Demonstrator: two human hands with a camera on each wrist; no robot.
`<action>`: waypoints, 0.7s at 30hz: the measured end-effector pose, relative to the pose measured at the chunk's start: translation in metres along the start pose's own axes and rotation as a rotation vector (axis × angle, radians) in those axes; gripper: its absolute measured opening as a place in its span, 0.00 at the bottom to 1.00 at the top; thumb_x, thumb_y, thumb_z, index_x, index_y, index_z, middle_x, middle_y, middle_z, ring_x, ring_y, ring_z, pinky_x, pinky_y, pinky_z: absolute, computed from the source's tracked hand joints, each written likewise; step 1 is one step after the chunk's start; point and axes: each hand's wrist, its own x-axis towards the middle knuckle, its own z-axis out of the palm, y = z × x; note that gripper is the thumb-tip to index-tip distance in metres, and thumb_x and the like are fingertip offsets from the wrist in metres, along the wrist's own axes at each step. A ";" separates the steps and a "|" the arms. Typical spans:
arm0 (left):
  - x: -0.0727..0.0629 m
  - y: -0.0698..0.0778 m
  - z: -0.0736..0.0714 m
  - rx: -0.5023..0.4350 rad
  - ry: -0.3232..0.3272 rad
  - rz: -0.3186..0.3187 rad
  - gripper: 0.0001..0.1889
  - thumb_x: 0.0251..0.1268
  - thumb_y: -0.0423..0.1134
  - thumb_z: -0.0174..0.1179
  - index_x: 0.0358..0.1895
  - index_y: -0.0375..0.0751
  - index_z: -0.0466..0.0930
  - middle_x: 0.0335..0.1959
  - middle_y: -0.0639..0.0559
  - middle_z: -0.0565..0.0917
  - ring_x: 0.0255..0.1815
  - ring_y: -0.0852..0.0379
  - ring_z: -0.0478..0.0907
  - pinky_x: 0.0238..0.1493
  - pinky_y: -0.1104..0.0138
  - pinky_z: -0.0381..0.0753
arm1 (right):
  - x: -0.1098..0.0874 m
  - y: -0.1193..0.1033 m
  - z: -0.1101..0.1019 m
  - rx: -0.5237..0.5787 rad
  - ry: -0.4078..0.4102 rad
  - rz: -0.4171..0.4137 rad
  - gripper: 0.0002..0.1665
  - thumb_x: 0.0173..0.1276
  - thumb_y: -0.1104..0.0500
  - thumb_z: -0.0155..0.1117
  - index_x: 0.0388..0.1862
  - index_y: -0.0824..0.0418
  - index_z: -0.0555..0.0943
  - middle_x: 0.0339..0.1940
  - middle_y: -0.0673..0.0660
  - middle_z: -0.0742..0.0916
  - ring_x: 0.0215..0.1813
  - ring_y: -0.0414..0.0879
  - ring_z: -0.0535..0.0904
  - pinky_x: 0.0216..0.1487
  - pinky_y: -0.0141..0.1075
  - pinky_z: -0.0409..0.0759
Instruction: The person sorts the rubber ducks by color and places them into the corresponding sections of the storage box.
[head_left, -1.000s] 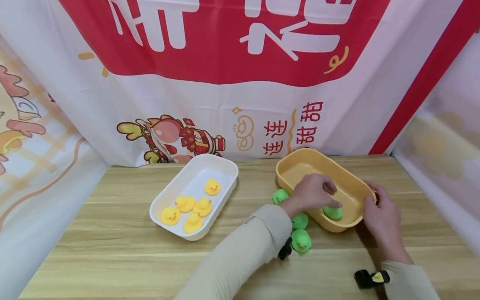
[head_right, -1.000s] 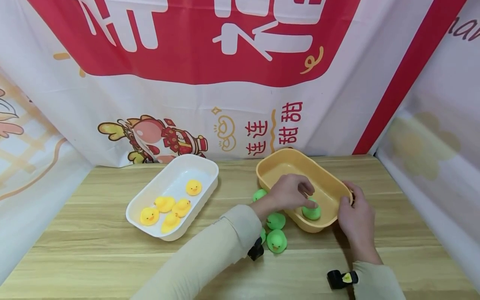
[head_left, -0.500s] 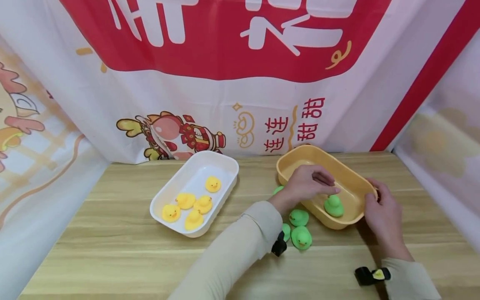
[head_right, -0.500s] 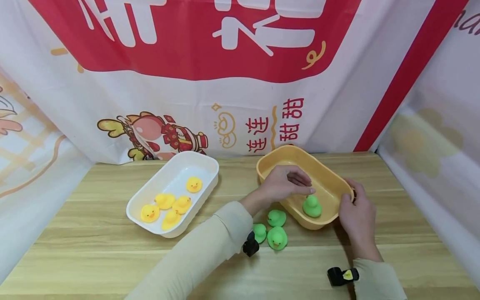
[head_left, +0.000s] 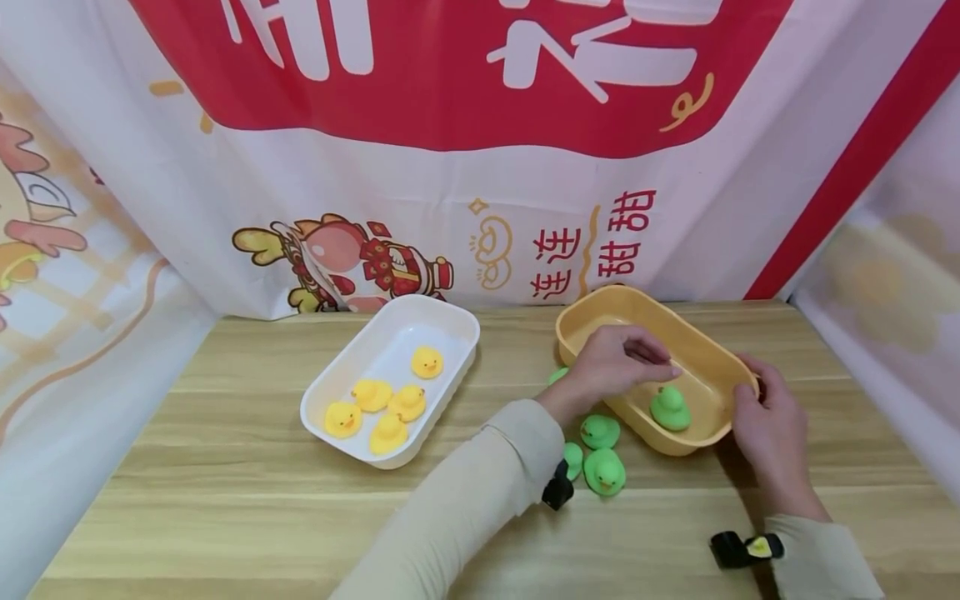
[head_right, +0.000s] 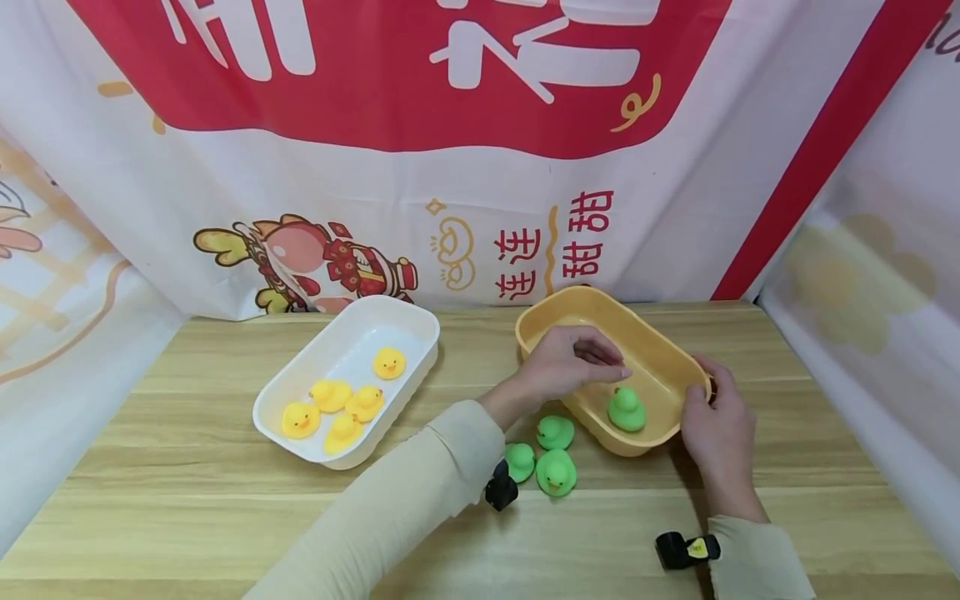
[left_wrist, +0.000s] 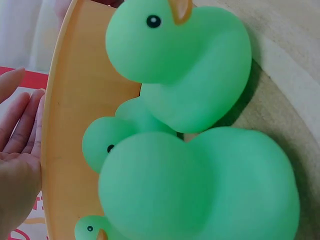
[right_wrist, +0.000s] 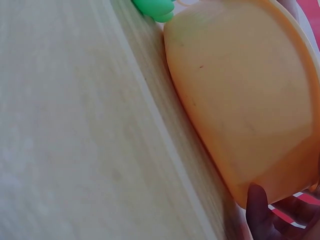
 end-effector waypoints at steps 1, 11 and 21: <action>0.000 0.000 0.000 0.002 0.003 0.004 0.07 0.62 0.36 0.80 0.37 0.44 0.90 0.30 0.63 0.87 0.33 0.69 0.82 0.39 0.77 0.82 | 0.000 0.000 0.000 0.000 0.000 0.001 0.31 0.83 0.53 0.44 0.82 0.51 0.72 0.74 0.65 0.82 0.67 0.56 0.77 0.47 0.26 0.68; -0.018 -0.006 -0.005 0.143 -0.008 0.164 0.04 0.70 0.38 0.74 0.35 0.44 0.90 0.30 0.62 0.87 0.34 0.71 0.79 0.40 0.79 0.82 | 0.002 -0.002 -0.005 0.002 -0.046 0.044 0.33 0.85 0.50 0.41 0.85 0.50 0.66 0.81 0.64 0.76 0.75 0.59 0.73 0.61 0.39 0.75; -0.048 0.001 -0.011 0.106 0.077 0.173 0.04 0.69 0.37 0.74 0.34 0.45 0.89 0.31 0.63 0.87 0.34 0.73 0.80 0.37 0.78 0.83 | 0.000 0.000 -0.004 -0.012 -0.050 0.010 0.33 0.85 0.50 0.42 0.84 0.53 0.68 0.78 0.68 0.78 0.73 0.61 0.75 0.56 0.34 0.73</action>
